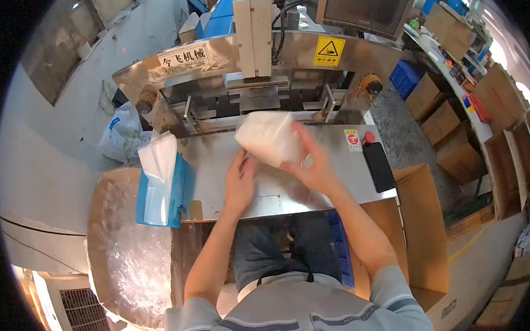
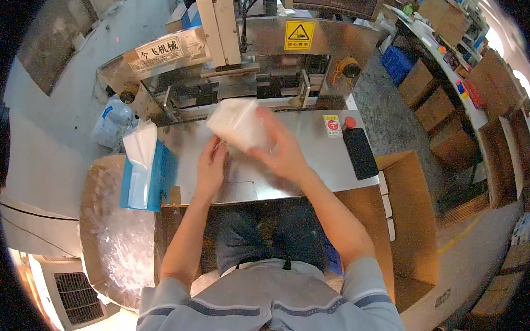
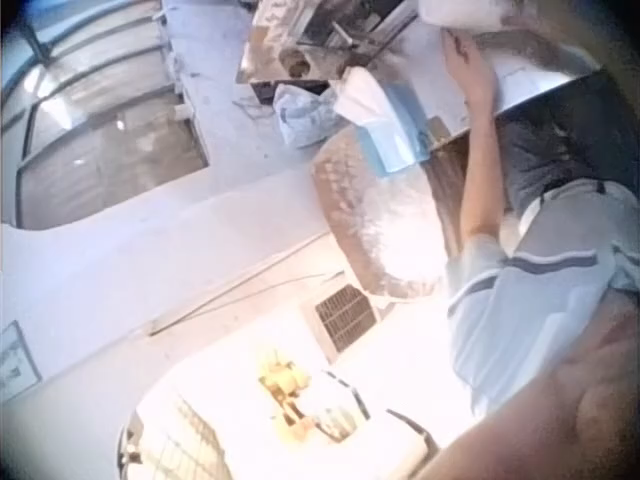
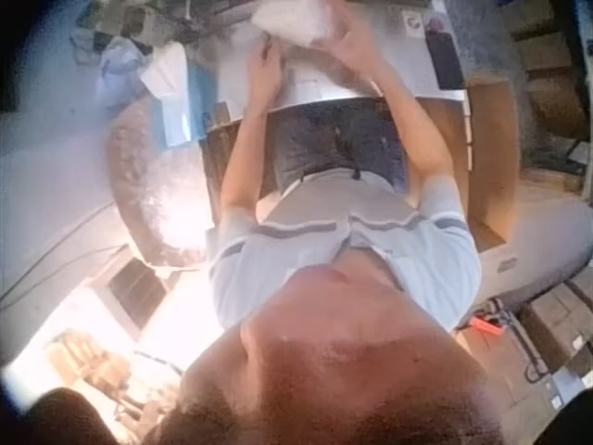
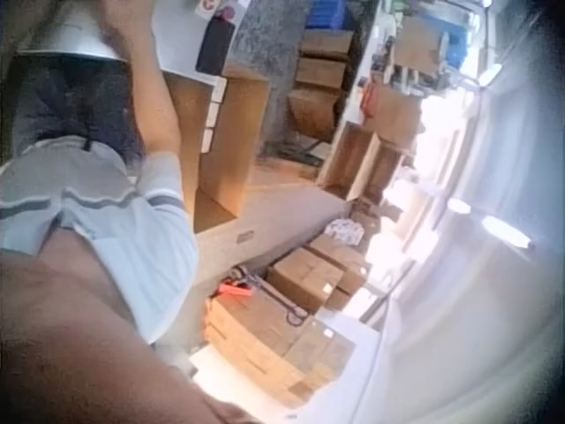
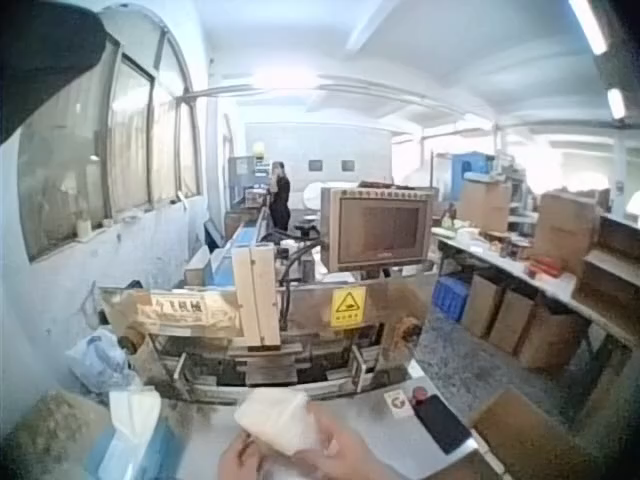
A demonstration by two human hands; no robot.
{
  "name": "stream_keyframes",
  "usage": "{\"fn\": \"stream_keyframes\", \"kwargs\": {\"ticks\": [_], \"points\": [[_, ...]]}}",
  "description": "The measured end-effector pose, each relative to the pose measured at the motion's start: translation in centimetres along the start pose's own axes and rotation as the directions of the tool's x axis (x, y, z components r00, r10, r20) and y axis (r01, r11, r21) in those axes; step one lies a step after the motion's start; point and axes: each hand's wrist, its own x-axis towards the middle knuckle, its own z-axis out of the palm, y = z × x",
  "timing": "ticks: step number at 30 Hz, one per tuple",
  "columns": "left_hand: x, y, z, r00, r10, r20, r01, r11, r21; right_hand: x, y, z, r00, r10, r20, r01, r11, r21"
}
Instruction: The person is packaging small white boxes into a large cardboard shipping box after sealing them in plastic bags using a heat-sealing machine.
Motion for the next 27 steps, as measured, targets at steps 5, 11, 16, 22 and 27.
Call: {"fn": "stream_keyframes", "kwargs": {"ticks": [5,11,16,22,27], "points": [[-1.0,-0.2,-2.8,0.928,-0.300,0.221,0.373,0.742,-0.557,-4.8,0.2,1.2,0.821,-0.274,0.500,0.507,0.753,-0.419],[-1.9,1.8,-0.6,0.988,-0.081,0.135,0.121,0.936,-0.331,-6.8,2.7,0.5,0.997,-0.069,-0.027,0.058,0.953,-0.296],[-1.0,2.2,1.2,0.972,-0.006,0.234,0.061,0.972,-0.226,-6.5,4.0,-2.1,0.824,0.549,0.140,-0.555,0.735,0.388],[9.1,-0.8,0.5,0.983,0.073,0.165,-0.176,0.597,0.783,-10.3,3.5,-8.0,0.816,0.578,0.012,-0.528,0.736,0.425],[14.8,-2.6,-0.2,0.970,-0.087,0.225,-0.168,0.423,0.890,-15.7,0.1,-16.3,0.756,0.507,-0.414,-0.403,0.859,0.315]]}}
